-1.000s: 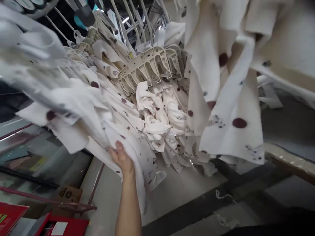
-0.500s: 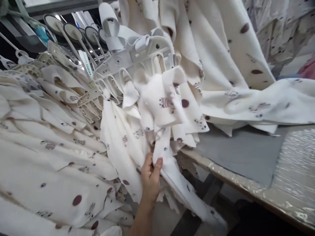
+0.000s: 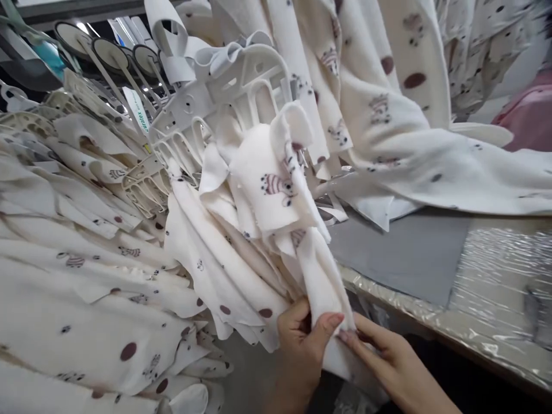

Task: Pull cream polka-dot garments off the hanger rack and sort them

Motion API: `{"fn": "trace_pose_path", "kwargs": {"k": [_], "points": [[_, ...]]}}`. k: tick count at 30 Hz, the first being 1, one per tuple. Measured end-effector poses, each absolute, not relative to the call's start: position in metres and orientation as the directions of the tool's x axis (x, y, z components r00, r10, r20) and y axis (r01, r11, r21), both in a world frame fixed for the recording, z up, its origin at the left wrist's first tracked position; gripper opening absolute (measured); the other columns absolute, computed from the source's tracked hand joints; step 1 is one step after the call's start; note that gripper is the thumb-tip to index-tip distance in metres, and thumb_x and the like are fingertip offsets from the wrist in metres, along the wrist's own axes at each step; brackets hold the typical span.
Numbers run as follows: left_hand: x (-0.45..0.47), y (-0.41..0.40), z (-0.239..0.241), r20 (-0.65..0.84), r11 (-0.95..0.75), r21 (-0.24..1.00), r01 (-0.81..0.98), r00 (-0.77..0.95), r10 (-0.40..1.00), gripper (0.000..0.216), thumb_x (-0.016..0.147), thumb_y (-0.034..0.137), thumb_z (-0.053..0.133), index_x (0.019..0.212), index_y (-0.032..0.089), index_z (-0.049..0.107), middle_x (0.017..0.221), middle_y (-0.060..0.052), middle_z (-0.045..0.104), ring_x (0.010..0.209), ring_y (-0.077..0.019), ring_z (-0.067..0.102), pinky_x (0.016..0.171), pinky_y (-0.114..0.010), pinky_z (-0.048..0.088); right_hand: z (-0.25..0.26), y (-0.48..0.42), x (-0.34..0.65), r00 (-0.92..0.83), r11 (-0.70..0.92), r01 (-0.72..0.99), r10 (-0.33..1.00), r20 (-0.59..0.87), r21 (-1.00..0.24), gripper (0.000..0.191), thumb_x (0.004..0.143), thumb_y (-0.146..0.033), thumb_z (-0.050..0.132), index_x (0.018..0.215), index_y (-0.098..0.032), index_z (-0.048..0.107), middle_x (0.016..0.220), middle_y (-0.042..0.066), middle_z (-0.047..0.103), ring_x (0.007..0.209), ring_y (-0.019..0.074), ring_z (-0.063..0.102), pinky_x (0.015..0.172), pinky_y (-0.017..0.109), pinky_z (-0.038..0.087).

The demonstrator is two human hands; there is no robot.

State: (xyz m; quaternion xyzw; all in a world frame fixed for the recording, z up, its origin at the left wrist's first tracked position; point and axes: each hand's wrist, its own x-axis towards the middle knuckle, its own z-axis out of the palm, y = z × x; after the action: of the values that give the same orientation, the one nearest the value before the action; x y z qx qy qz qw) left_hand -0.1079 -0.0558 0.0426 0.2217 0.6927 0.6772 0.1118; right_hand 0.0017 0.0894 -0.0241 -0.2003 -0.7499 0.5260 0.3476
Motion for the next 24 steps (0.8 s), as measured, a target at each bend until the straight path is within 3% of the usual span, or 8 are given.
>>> {"fn": "trace_pose_path", "kwargs": {"k": [4, 6, 10, 13, 17, 19, 22, 24], "points": [[-0.100, -0.074, 0.040, 0.318, 0.106, 0.923, 0.369, -0.889, 0.329, 0.036, 0.082, 0.038, 0.077, 0.059, 0.015, 0.060, 0.067, 0.001, 0.048, 0.068, -0.0125, 0.047, 0.064, -0.022, 0.039, -0.016, 0.089, -0.012, -0.673, 0.361, -0.085, 0.667, 0.321, -0.929, 0.053, 0.084, -0.073, 0.063, 0.075, -0.022, 0.074, 0.064, 0.004, 0.064, 0.069, 0.0251, 0.068, 0.059, 0.025, 0.059], [-0.090, -0.082, 0.034, 0.392, 0.088, 0.906, 0.414, -0.899, 0.195, 0.038, 0.083, 0.042, 0.076, 0.061, 0.017, 0.059, 0.067, 0.001, 0.046, 0.065, -0.0119, 0.046, 0.061, -0.021, 0.040, -0.012, 0.090, -0.012, -0.682, 0.362, -0.109, 0.650, 0.335, -0.926, 0.051, 0.086, -0.070, 0.062, 0.071, -0.022, 0.072, 0.064, 0.003, 0.065, 0.064, 0.0229, 0.067, 0.056, 0.022, 0.058], [-0.076, -0.089, 0.022, 0.237, 0.033, 0.971, 0.237, -0.972, 0.004, 0.043, 0.087, 0.063, 0.064, 0.082, 0.020, 0.064, 0.063, 0.002, 0.051, 0.058, -0.0126, 0.047, 0.054, -0.021, 0.041, -0.016, 0.089, 0.004, -0.658, 0.408, -0.143, 0.641, 0.394, -0.902, 0.026, 0.093, -0.049, 0.063, 0.083, -0.027, 0.070, 0.068, -0.004, 0.069, 0.056, 0.0141, 0.067, 0.053, 0.011, 0.054], [-0.077, -0.087, 0.014, 0.162, 0.082, 0.983, 0.167, -0.984, 0.070, 0.044, 0.075, 0.061, 0.077, 0.085, 0.019, 0.068, 0.072, -0.001, 0.066, 0.065, -0.0158, 0.058, 0.060, -0.023, 0.048, -0.034, 0.084, 0.020, -0.573, 0.540, -0.081, 0.663, 0.483, -0.837, 0.014, 0.096, -0.038, 0.063, 0.105, -0.029, 0.066, 0.075, -0.006, 0.071, 0.054, 0.0100, 0.067, 0.056, 0.007, 0.052], [-0.082, -0.087, -0.005, -0.127, 0.284, 0.957, -0.051, -0.958, 0.257, 0.040, 0.065, 0.048, 0.085, 0.087, 0.014, 0.076, 0.087, -0.013, 0.079, 0.085, -0.0295, 0.073, 0.075, -0.034, 0.057, -0.061, 0.077, 0.024, -0.670, 0.578, -0.129, 0.549, 0.501, -0.806, 0.019, 0.099, -0.042, 0.063, 0.109, -0.026, 0.065, 0.086, -0.002, 0.071, 0.066, 0.0126, 0.070, 0.065, 0.011, 0.054], [-0.084, -0.090, -0.016, -0.221, 0.370, 0.923, -0.110, -0.937, 0.272, 0.039, 0.070, 0.046, 0.081, 0.090, 0.013, 0.077, 0.092, -0.015, 0.080, 0.091, -0.0319, 0.074, 0.080, -0.037, 0.058, -0.067, 0.073, 0.021, -0.726, 0.564, -0.165, 0.486, 0.487, -0.809, 0.016, 0.103, -0.039, 0.056, 0.101, -0.026, 0.064, 0.081, -0.002, 0.064, 0.065, 0.0120, 0.066, 0.062, 0.014, 0.052], [-0.091, -0.096, -0.032, -0.231, 0.430, 0.898, -0.096, -0.934, 0.272, 0.044, 0.075, 0.048, 0.076, 0.099, 0.011, 0.076, 0.103, -0.017, 0.079, 0.100, -0.0317, 0.074, 0.088, -0.037, 0.057, -0.077, 0.068, 0.016, -0.789, 0.546, -0.142, 0.441, 0.428, -0.825, 0.037, 0.105, -0.039, 0.049, 0.074, -0.023, 0.057, 0.071, -0.001, 0.051, 0.059, 0.0120, 0.057, 0.054, 0.018, 0.046], [-0.096, -0.099, -0.044, -0.222, 0.452, 0.888, -0.084, -0.940, 0.260, 0.049, 0.073, 0.048, 0.078, 0.104, 0.011, 0.075, 0.108, -0.018, 0.078, 0.106, -0.0323, 0.073, 0.094, -0.038, 0.055, -0.089, 0.067, 0.015, -0.821, 0.541, -0.105, 0.426, 0.380, -0.834, 0.037, 0.104, -0.042, 0.050, 0.074, -0.022, 0.059, 0.081, 0.002, 0.058, 0.070, 0.0147, 0.064, 0.062, 0.020, 0.051]]}}
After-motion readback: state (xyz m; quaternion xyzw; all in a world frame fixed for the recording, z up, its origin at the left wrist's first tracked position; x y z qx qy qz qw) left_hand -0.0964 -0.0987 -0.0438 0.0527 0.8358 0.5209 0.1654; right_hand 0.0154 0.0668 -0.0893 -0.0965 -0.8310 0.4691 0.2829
